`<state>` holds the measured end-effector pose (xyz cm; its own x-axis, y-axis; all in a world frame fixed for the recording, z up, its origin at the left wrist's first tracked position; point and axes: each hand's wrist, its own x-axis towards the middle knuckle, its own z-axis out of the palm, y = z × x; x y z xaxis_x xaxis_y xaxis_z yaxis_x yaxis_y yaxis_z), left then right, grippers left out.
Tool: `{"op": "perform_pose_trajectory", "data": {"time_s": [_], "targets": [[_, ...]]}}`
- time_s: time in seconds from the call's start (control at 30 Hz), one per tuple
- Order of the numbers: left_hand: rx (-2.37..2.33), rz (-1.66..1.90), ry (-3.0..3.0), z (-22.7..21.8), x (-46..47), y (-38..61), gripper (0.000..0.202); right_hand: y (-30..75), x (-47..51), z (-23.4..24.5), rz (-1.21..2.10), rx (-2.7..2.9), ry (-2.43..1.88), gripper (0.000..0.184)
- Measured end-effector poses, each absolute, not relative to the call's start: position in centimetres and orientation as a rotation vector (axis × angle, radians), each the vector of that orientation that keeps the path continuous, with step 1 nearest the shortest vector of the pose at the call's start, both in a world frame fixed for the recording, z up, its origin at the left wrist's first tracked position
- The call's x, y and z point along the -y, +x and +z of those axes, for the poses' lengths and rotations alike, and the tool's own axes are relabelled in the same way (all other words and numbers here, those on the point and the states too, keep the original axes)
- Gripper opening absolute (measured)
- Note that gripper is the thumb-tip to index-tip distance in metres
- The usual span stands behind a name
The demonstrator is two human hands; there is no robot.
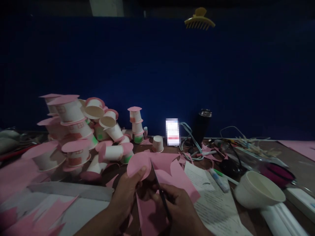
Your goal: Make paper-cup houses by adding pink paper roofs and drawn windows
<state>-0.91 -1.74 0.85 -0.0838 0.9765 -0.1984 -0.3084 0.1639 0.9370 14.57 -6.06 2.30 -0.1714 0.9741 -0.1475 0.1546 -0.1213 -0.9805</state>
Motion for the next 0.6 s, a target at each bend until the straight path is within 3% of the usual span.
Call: {"op": "perform_pose_trajectory", "data": {"time_s": [0.6], "targets": [[-1.128,1.127,0.828,2.5,2.8,-0.1,0.033,14.8,6.1,2.0,1.351,1.372,-1.320,0.041]]}}
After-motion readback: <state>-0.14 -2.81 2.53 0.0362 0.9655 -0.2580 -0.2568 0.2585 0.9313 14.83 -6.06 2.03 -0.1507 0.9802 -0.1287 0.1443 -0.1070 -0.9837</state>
